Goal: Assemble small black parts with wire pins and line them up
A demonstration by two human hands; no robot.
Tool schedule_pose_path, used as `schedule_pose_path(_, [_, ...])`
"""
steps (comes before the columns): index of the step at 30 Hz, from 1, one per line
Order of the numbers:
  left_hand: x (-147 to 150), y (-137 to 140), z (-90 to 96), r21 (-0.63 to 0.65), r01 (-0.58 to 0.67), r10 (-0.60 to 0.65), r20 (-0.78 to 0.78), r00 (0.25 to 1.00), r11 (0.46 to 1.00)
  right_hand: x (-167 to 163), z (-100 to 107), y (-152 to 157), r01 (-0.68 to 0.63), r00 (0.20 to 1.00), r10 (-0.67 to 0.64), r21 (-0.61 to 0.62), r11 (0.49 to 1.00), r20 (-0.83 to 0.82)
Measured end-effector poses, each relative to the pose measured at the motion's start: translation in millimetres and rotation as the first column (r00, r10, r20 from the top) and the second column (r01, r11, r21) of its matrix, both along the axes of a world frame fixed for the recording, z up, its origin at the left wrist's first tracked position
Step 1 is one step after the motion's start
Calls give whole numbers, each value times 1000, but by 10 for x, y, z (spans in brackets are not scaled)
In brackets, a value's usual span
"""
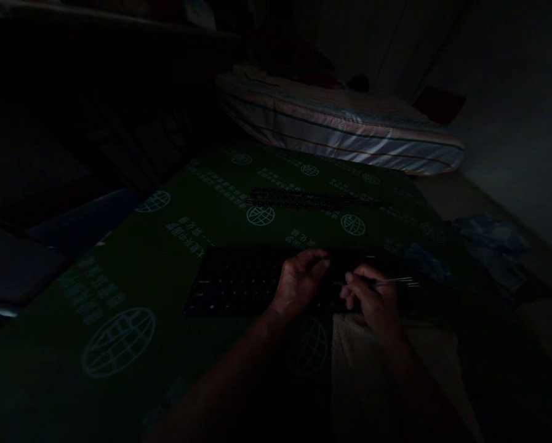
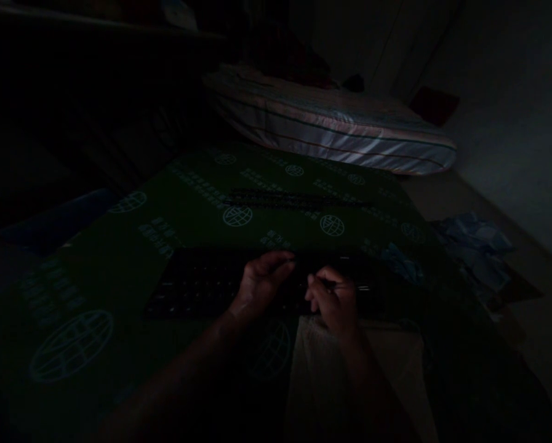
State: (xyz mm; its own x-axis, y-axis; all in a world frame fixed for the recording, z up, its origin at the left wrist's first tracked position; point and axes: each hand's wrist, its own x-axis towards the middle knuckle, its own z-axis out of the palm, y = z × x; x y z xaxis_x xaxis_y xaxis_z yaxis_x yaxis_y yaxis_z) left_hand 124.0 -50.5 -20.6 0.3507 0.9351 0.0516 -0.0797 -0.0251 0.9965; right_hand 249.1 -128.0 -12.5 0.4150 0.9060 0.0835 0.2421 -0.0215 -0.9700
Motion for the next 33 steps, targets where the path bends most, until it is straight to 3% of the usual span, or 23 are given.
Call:
schedule_pose_path(4, [-14,-4,67,-143,4,13,115,993,990,73,0,-8,111,994,-112,87,990,5])
schedule_pose_path(11, [-48,10,150,-231,32,9,173,985,972,204,83,28,51,902,-144,230,972,407])
schedule_pose_path(19, [-74,13,138,-185,32,-1,162,987,982,132,142,36,-61,873,32,43,997,486])
schedule_pose_path(25, [-71,33,107,-214,80,-27,240,971,974,42,187,121,-122,911,126,-35,992,393])
schedule_pose_path(29, [-76,34,88,-198,84,-38,224,974,977,63,198,169,-159,955,188,-137,978,231])
schedule_pose_path(33, [-99,37,85,-191,79,-40,199,979,978,107,216,195,-203,961,228,-163,966,156])
